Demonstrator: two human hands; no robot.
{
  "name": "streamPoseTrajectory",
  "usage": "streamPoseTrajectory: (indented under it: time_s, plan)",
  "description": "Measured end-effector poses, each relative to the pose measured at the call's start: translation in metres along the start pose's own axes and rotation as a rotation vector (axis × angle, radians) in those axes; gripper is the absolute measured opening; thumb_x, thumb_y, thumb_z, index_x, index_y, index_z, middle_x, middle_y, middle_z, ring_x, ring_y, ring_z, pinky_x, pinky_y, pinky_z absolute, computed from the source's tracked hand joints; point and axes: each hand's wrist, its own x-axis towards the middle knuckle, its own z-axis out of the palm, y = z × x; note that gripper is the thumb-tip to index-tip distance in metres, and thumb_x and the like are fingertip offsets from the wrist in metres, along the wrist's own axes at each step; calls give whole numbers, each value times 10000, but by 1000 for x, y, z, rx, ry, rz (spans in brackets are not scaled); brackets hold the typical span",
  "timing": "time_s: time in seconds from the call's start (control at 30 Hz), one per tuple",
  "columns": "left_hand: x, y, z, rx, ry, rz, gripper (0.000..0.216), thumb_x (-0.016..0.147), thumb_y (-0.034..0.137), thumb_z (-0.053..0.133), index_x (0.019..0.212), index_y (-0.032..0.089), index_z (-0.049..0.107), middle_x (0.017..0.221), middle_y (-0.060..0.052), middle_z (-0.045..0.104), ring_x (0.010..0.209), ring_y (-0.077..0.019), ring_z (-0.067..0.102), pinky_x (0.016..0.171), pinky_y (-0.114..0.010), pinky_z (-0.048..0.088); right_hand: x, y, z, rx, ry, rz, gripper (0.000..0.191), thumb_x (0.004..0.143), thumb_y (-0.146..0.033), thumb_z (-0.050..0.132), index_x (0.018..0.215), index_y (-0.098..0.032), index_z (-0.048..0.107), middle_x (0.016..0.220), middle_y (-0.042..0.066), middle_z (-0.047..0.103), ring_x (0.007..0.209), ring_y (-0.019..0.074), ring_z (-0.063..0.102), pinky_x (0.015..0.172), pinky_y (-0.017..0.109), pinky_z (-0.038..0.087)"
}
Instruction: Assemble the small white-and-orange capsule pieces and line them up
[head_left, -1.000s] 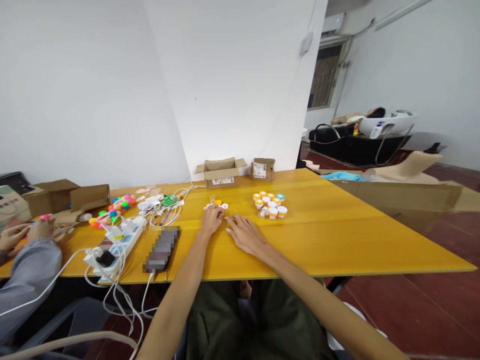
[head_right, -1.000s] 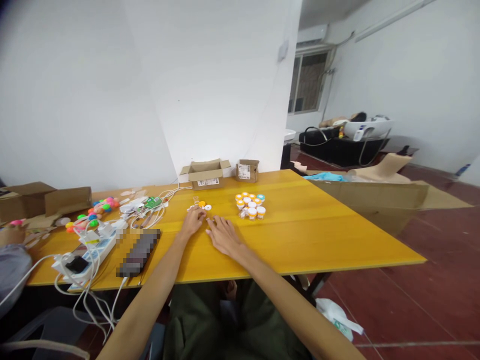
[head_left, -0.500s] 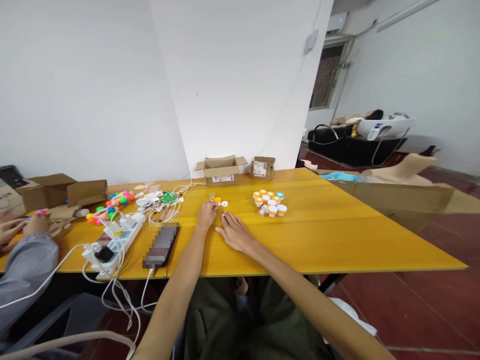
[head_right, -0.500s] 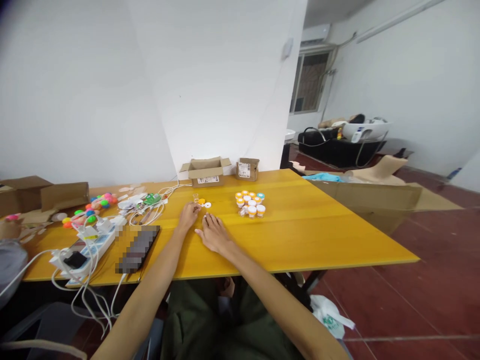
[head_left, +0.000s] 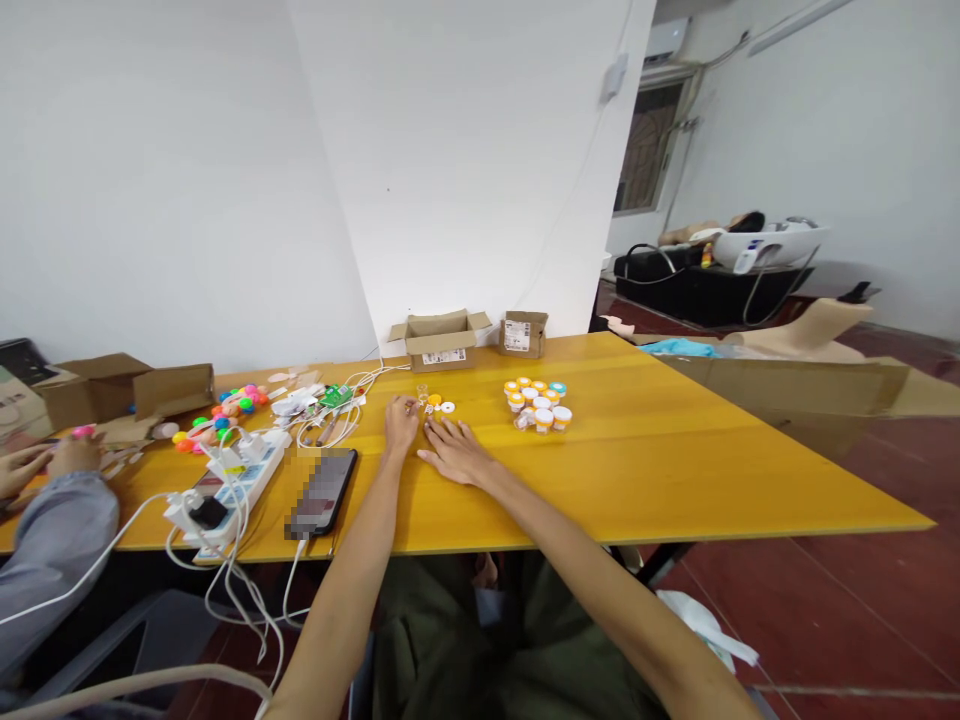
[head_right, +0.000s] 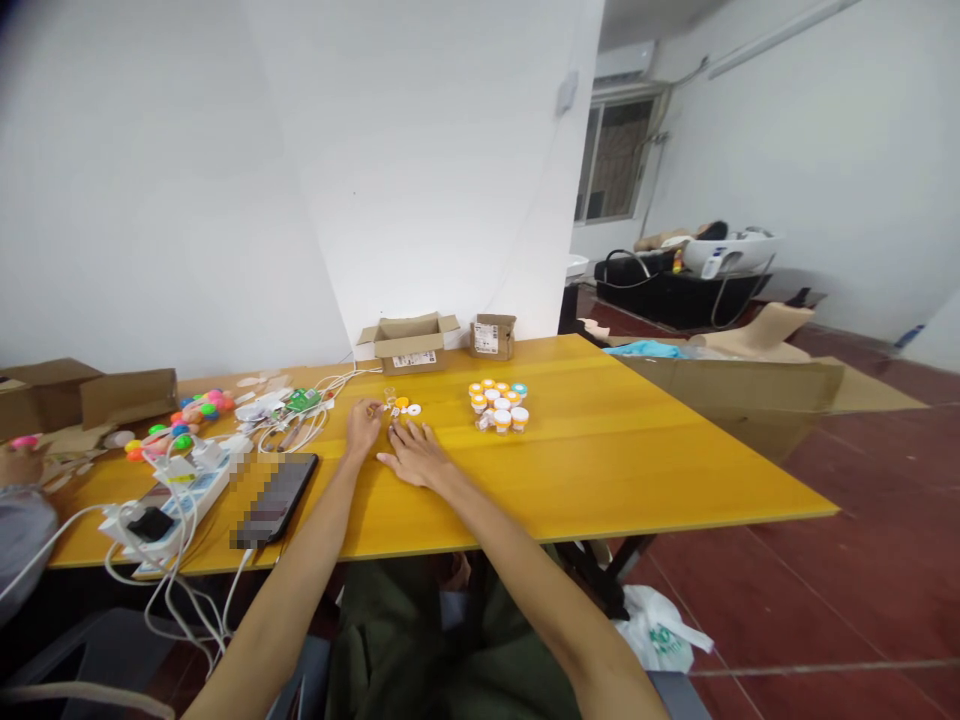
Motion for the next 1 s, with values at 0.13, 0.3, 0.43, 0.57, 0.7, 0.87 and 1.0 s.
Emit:
streamPoseTrajectory:
  time_s: [0.13, 0.3, 0.43, 0.57, 0.7, 0.87, 1.0]
  plan:
    - [-4, 1, 3, 13, -56, 37, 154, 803, 191, 614, 900, 212, 732, 972, -72, 712, 974, -219, 645, 918, -363, 503, 0, 2, 0, 9, 20, -42, 668, 989, -571, 247, 1529, -194, 358, 1649, 96, 198, 1526, 267, 180, 1213, 499, 170]
    - [-11, 3, 2, 130, -133, 38, 243, 773, 233, 697, 1015, 249, 719, 1065, -83, 689, 1062, -256, 593, 964, -399, 457, -2, 9, 9, -4, 111, -2, 679, 992, -569, 233, 1511, -162, 394, 1622, 122, 287, 1506, 260, 246, 1211, 457, 203]
    - [-14, 4, -1, 165, -162, 5, 242, 789, 239, 695, 1029, 271, 706, 1097, -85, 663, 1088, -275, 567, 953, -407, 441, 0, 10, 11, -14, 107, 36, 679, 991, -568, 228, 1506, -163, 404, 1595, 121, 350, 1490, 269, 284, 1205, 469, 215]
    - [-15, 4, -2, 171, -131, -5, 195, 814, 228, 668, 1002, 265, 701, 1094, -97, 640, 1081, -282, 560, 952, -411, 433, -1, 6, 7, -36, 119, 64, 645, 999, -540, 249, 1488, -161, 432, 1584, 128, 373, 1472, 265, 315, 1191, 454, 241]
    - [-15, 6, -2, 182, -129, 1, 197, 816, 217, 663, 1007, 257, 693, 1102, -96, 633, 1085, -277, 561, 957, -410, 433, -3, 1, 3, -59, 167, 64, 584, 1003, -506, 306, 1470, -187, 450, 1573, 135, 393, 1444, 269, 355, 1162, 460, 284]
    - [-13, 7, -2, 216, -124, -15, 176, 821, 253, 669, 994, 243, 696, 1115, -111, 635, 1081, -285, 567, 951, -414, 435, -2, -1, 2, -65, 189, 67, 527, 1009, -481, 321, 1380, -180, 542, 1535, 156, 441, 1395, 278, 410, 1131, 461, 319]
    - [-13, 8, -4, 224, -136, -18, 177, 837, 260, 654, 1007, 243, 699, 1118, -117, 640, 1087, -289, 570, 938, -410, 445, -1, 1, 5, -66, 216, 69, 513, 1016, -464, 317, 1369, -169, 543, 1516, 164, 460, 1374, 273, 428, 1126, 451, 326]
